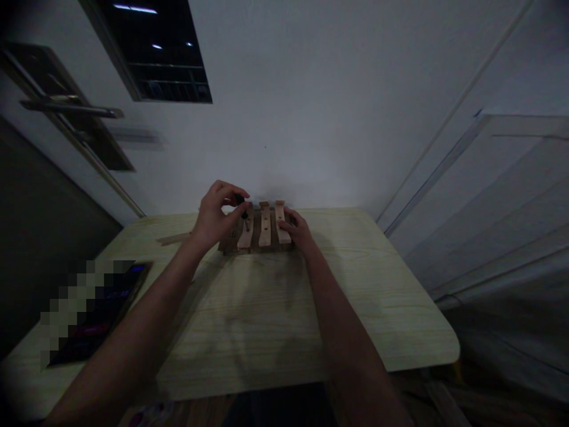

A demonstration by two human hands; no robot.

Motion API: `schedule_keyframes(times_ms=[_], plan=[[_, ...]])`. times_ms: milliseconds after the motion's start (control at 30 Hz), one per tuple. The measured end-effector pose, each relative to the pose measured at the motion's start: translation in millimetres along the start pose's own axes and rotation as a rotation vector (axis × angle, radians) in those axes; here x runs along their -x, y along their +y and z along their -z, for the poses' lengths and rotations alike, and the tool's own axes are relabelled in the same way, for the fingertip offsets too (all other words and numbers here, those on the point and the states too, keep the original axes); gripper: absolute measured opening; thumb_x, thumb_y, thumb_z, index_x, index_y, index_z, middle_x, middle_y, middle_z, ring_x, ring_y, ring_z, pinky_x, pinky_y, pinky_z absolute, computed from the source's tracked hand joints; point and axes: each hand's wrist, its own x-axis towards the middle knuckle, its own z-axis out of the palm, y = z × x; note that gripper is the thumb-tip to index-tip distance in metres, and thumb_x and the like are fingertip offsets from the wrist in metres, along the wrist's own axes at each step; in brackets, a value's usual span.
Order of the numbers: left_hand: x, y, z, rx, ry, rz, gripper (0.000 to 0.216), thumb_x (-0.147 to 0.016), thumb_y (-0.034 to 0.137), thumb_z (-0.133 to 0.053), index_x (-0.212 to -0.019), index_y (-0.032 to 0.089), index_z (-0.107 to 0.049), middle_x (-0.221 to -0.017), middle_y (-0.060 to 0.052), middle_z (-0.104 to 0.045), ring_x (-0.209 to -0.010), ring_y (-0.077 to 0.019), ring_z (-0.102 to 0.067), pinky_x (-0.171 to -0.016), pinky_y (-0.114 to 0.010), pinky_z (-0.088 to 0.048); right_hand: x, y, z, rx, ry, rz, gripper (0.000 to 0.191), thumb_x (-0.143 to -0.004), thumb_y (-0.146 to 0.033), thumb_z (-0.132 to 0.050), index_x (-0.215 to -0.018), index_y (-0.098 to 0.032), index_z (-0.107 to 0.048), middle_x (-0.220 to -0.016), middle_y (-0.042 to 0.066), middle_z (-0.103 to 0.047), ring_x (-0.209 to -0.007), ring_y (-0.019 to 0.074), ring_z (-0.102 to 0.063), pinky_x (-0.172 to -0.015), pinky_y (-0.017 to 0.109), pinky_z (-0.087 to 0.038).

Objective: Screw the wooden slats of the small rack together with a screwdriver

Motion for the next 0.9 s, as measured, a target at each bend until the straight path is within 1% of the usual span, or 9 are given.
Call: schedule_keyframes(times_ms=[167,233,300,367,467,567,667,800,900], plan=[[0.3,-3.4,-0.5,0.039,-0.025,-0.042,0.033,-0.078,0.004,-0.050,-0.105,0.019,-0.060,-0.102,-0.004,-0.060,-0.089,-0.0136,-0.060,-0.074,-0.026,-0.054,0.1,-1.0,-0.2,0.021,0.019,0.002,0.059,-0.054,-0.045,-0.076,-0.106,-0.020,-0.065,-0.109,0.008,-0.068,-0.106,0.0280,-0.060,-0.096,0.045,-0.046],[0.7,-4.1,-1.0,0.045,-0.028,-0.049,0.036,-0.078,0.002,-0.047,-0.107,0.019,-0.059,-0.102,-0.004,-0.063,-0.090,-0.0138,-0.061,-0.076,-0.027,-0.054,0.1,-1.6,-0.5,0.027,0.020,0.011,0.059,-0.054,-0.046,-0.076,-0.105,-0.020,-0.065,-0.109,0.008,-0.068,-0.106,0.0279,-0.060,-0.096,0.045,-0.046],[0.9,-3.4,-1.1,0.038,-0.025,-0.051,0.032,-0.080,0.004,-0.047,-0.105,0.019,-0.060,-0.100,-0.003,-0.064,-0.091,-0.0141,-0.061,-0.078,-0.028,-0.053,0.3,-2.3,-0.8,0.030,0.012,0.013,0.059,-0.053,-0.048,-0.076,-0.105,-0.020,-0.065,-0.109,0.007,-0.068,-0.106,0.0273,-0.060,-0.097,0.045,-0.046],[0.7,-1.8,-0.5,0.009,-0.016,-0.058,0.024,-0.081,0.010,-0.053,-0.102,0.019,-0.062,-0.100,-0.004,-0.064,-0.092,-0.0151,-0.061,-0.077,-0.028,-0.053,0.6,-2.9,-1.2,0.032,0.009,0.009,0.060,-0.054,-0.049,-0.076,-0.105,-0.021,-0.065,-0.109,0.007,-0.069,-0.105,0.0270,-0.061,-0.097,0.045,-0.045],[-0.2,-0.1,0.9,-0.042,0.007,-0.050,0.019,-0.080,0.017,-0.062,-0.098,0.019,-0.065,-0.097,-0.004,-0.060,-0.087,-0.0152,-0.059,-0.071,-0.027,-0.052,0.9,-3.1,-1.4,0.035,0.017,0.011,0.059,-0.054,-0.049,-0.076,-0.105,-0.022,-0.065,-0.110,0.007,-0.068,-0.106,0.0269,-0.060,-0.098,0.045,-0.045],[-0.9,-1.5,1.6,-0.017,0.018,-0.027,0.019,-0.081,0.013,-0.059,-0.097,0.020,-0.066,-0.094,-0.003,-0.056,-0.079,-0.0122,-0.057,-0.068,-0.025,-0.052,0.5,-2.3,-1.0,0.038,0.006,0.017,0.059,-0.055,-0.049,-0.076,-0.106,-0.022,-0.065,-0.111,0.007,-0.068,-0.106,0.0270,-0.060,-0.098,0.045,-0.045],[-0.9,-4.5,1.2,0.016,-0.004,-0.036,0.024,-0.082,0.009,-0.053,-0.098,0.020,-0.066,-0.096,-0.003,-0.059,-0.078,-0.0117,-0.058,-0.068,-0.023,-0.052,-0.2,-1.4,-0.5,0.048,-0.002,0.016,0.059,-0.055,-0.049,-0.075,-0.106,-0.022,-0.065,-0.111,0.007,-0.068,-0.106,0.0271,-0.060,-0.097,0.045,-0.045],[-0.7,-6.1,1.0,-0.015,-0.019,-0.056,0.033,-0.078,0.003,-0.051,-0.103,0.020,-0.064,-0.099,-0.003,-0.064,-0.077,-0.0117,-0.059,-0.067,-0.023,-0.050,0.0,-1.9,-0.4,0.049,-0.005,0.009,0.059,-0.056,-0.048,-0.075,-0.107,-0.022,-0.064,-0.114,0.007,-0.067,-0.107,0.0273,-0.060,-0.099,0.046,-0.044],[-0.5,-4.1,1.6,-0.028,-0.025,-0.065,0.032,-0.079,0.003,-0.051,-0.103,0.020,-0.065,-0.098,-0.003,-0.065,-0.076,-0.0115,-0.058,-0.064,-0.023,-0.048,1.3,-3.4,-0.8,0.035,-0.004,0.005,0.060,-0.056,-0.047,-0.074,-0.109,-0.020,-0.063,-0.114,0.009,-0.067,-0.107,0.0276,-0.060,-0.098,0.046,-0.044]])
